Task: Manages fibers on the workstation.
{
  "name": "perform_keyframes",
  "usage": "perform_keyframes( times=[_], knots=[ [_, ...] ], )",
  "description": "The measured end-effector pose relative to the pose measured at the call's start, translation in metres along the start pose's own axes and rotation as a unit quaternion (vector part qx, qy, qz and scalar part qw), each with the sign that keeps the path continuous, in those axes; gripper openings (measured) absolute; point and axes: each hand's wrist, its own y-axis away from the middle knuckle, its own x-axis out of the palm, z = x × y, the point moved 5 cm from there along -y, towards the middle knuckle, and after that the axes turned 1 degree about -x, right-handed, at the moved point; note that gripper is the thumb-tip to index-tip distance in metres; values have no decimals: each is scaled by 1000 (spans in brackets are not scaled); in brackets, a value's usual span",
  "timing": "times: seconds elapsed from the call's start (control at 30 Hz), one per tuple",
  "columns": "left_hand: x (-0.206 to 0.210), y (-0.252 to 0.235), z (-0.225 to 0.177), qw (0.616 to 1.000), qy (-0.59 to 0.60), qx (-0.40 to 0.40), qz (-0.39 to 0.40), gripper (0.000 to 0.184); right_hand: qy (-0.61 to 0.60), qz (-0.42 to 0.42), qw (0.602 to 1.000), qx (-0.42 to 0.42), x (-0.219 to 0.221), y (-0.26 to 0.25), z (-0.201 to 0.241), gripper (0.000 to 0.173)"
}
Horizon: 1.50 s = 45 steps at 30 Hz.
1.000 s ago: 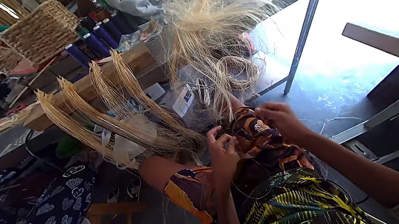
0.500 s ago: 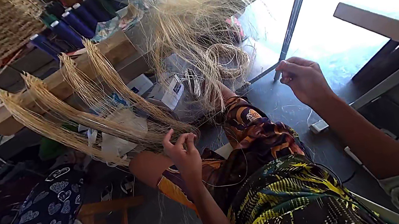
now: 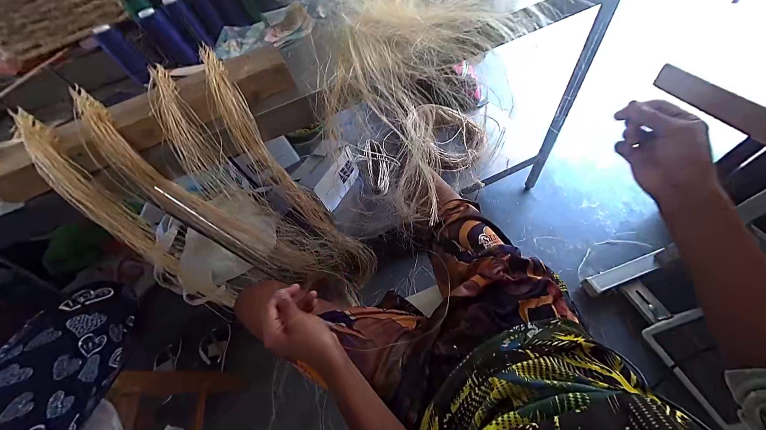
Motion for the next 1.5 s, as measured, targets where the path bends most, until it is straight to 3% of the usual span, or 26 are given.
perform_keyframes(
  times=[0.07, 0.17, 0.27, 0.37, 0.5, 0.67, 0.77, 0.83, 0.97, 1.03, 1.13, 1.23, 1.33, 1.5],
  knots=[
    [-13, -6, -3, 995, 88, -36, -39, 22, 16, -15, 1000, -16, -7, 1, 10, 20],
    [-12, -3, -14, 985, 164, 8, -48, 25, 82, 45, 995, -47, 9, 16, 20, 21],
    [14, 26, -38, 978, 200, 21, 56, 28, 140, 169, 969, -113, 50, 41, 22, 23],
    [44, 63, -56, 959, 197, 44, 198, 27, 219, 295, 894, -257, 100, 83, 31, 18],
    [61, 93, -68, 920, 209, 86, 320, 23, 198, 359, 840, -356, 149, 129, 39, 28],
    [49, 88, -77, 895, 198, 129, 379, 20, 206, 402, 794, -408, 199, 147, 50, 53],
    [41, 80, -78, 884, 180, 146, 406, 21, 251, 391, 702, -540, 232, 155, 51, 39],
    [35, 74, -79, 882, 160, 151, 416, 21, 228, 413, 668, -575, 246, 149, 41, 18],
    [21, 45, -90, 901, 110, 180, 379, 20, 136, 539, 696, -454, 242, 124, 38, 16],
    [16, 31, -90, 907, 80, 197, 363, 21, 118, 550, 725, -398, 224, 112, 40, 18],
    [21, 14, -93, 903, -9, 250, 349, 20, 103, 486, 788, -362, 193, 85, 49, 20],
    [27, -3, -89, 866, -139, 304, 372, 22, 118, 401, 846, -330, 154, 48, 56, 22],
    [10, -29, -80, 832, -223, 309, 404, 26, 124, 324, 886, -308, 109, 20, 65, 23],
    [-63, -87, -64, 878, -242, 230, 344, 24, 54, 206, 947, -242, 45, -13, 60, 20]
  ],
)
